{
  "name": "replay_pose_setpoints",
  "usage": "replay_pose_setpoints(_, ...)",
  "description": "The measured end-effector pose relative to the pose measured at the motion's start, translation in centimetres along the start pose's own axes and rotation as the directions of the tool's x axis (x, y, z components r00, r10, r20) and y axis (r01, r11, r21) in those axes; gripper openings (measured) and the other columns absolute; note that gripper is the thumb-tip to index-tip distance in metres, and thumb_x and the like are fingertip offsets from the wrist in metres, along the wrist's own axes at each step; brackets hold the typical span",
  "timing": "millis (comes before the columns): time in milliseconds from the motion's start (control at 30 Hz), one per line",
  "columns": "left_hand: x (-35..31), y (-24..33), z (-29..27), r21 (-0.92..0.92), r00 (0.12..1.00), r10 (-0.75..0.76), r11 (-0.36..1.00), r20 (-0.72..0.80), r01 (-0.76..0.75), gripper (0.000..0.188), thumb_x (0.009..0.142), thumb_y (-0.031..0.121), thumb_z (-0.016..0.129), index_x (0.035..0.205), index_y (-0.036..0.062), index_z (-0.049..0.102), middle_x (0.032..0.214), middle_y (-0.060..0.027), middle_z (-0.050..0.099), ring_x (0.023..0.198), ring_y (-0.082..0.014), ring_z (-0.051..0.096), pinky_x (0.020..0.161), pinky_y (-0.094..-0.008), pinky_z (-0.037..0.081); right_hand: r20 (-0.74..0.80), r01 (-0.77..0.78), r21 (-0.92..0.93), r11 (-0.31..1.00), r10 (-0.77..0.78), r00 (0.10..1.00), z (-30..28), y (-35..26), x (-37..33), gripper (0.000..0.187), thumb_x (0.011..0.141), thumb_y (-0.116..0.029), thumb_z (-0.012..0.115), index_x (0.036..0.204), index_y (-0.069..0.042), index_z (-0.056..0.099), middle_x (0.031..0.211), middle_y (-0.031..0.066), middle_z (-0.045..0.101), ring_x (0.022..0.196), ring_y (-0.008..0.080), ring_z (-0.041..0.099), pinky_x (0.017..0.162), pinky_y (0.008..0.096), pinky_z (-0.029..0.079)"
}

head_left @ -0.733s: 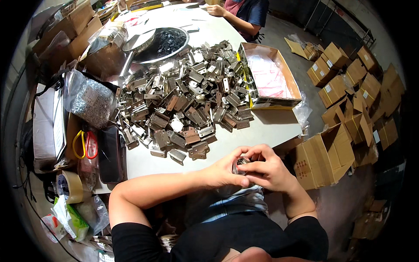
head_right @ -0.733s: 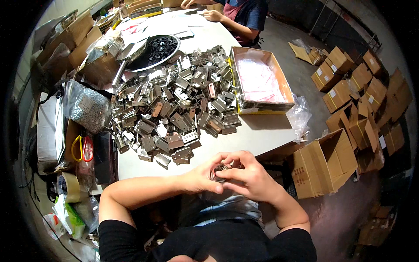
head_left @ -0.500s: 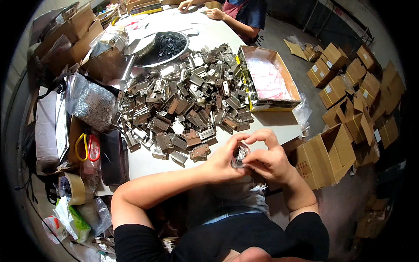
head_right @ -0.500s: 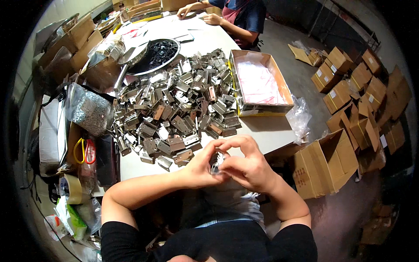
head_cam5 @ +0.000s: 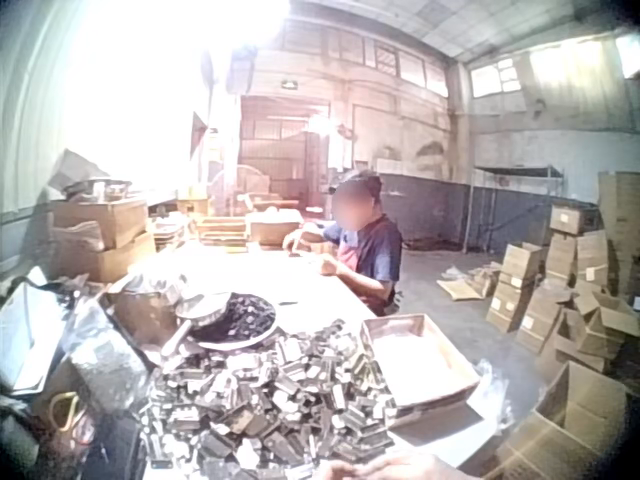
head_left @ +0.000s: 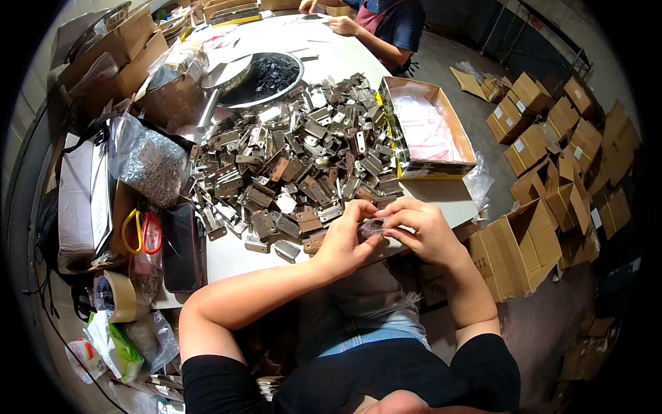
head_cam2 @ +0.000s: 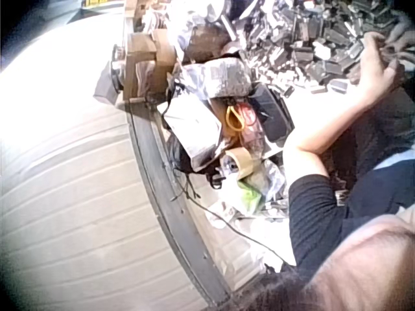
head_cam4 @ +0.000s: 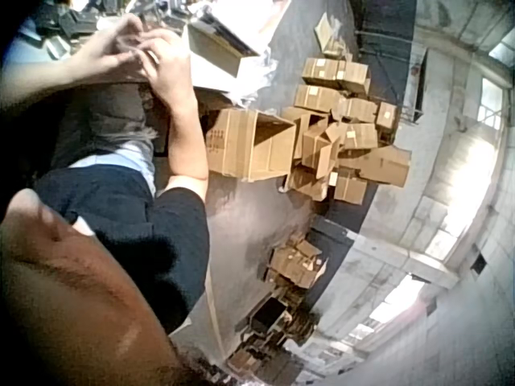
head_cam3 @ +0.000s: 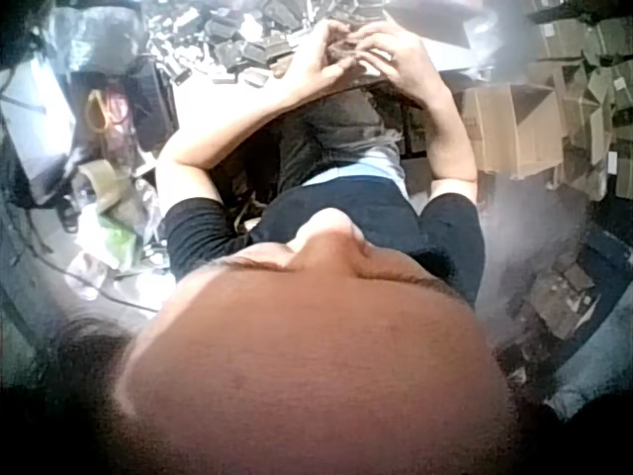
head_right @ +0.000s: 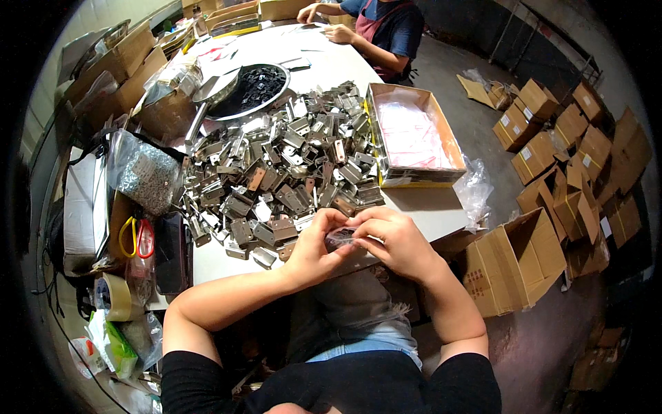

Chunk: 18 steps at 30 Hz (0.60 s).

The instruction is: The person sits at a table and repeatedly picks up small metal hardware pieces from a large pile. They place each piece into a small plastic bag and then set the bag aside. The process is repetitive and involves handling the items one at a time.

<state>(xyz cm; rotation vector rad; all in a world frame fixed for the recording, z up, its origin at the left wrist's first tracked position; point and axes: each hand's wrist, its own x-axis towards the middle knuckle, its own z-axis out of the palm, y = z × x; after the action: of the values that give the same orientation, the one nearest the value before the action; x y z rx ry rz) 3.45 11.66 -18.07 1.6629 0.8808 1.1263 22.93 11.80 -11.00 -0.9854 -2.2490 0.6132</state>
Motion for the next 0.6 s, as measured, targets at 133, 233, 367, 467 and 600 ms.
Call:
replay_pose_setpoints(133, -0.2, -0.1, 0.5, -0.12, 0.992, 0.089, 0.988, -0.093, -0.1, 0.026, 0.088, 0.01, 0.067, 0.109, -0.0015, 0.056, 0.094, -0.0136, 0.066, 0.089, -0.0218, 0.067, 0.08, -0.0324, 0.051, -0.032, 0.019, -0.01, 1.0, -0.02, 0.999, -0.9, -0.6, 0.4, 0.011, 0.077, -0.006, 0.075, 0.082, -0.001, 0.067, 0.087, 0.0116, 0.068, 0.081, 0.0278, 0.067, 0.073, 0.0359, 0.053)
replay_pose_setpoints(233, -0.6, 0.1, -0.1, -0.181, 0.999, -0.028, 0.983, -0.027, 0.023, 0.016, 0.096, 0.006, 0.058, 0.11, -0.0033, 0.057, 0.099, -0.0074, 0.065, 0.092, -0.0113, 0.061, 0.082, -0.0248, 0.048, 0.006, -0.103, 0.04, 0.994, 0.103, 0.995, -1.4, -0.6, 0.5, 0.015, 0.077, -0.007, 0.074, 0.087, -0.001, 0.065, 0.083, 0.0119, 0.067, 0.078, 0.0253, 0.066, 0.069, 0.0346, 0.052)
replay_pose_setpoints(367, -0.5, 0.8, -0.3, -0.101, 0.989, 0.07, 0.991, -0.131, -0.084, 0.014, 0.098, 0.009, 0.056, 0.104, -0.0034, 0.061, 0.095, -0.0063, 0.065, 0.085, -0.0084, 0.058, 0.076, -0.0229, 0.047, 0.033, -0.171, 0.066, 0.983, 0.169, 0.985, -1.0, -1.6, 1.3, 0.019, 0.08, -0.012, 0.072, 0.092, 0.0, 0.064, 0.084, 0.0127, 0.065, 0.078, 0.026, 0.064, 0.068, 0.0349, 0.05)
replay_pose_setpoints(467, -0.4, 0.6, 0.0, -0.101, 0.972, 0.134, 0.983, -0.193, -0.156, 0.012, 0.095, 0.009, 0.06, 0.096, -0.0023, 0.062, 0.087, -0.0089, 0.063, 0.075, -0.0156, 0.06, 0.069, -0.0271, 0.048, 0.041, -0.052, 0.042, 0.998, 0.05, 0.998, -0.1, -0.7, 1.8, 0.018, 0.083, -0.013, 0.07, 0.091, 0.0, 0.063, 0.084, 0.0132, 0.063, 0.077, 0.0279, 0.062, 0.069, 0.0359, 0.049)
replay_pose_setpoints(600, -0.3, 1.6, -0.2, 0.008, 0.958, 0.19, 0.981, -0.216, -0.192, 0.009, 0.094, 0.008, 0.06, 0.093, -0.0014, 0.06, 0.083, -0.0112, 0.06, 0.071, -0.0207, 0.059, 0.066, -0.0298, 0.048, 0.034, 0.021, 0.072, 0.997, -0.024, 0.999, 0.5, -0.5, 2.0, 0.014, 0.084, -0.01, 0.068, 0.09, 0.002, 0.061, 0.081, 0.0124, 0.06, 0.075, 0.0261, 0.06, 0.068, 0.0346, 0.048)
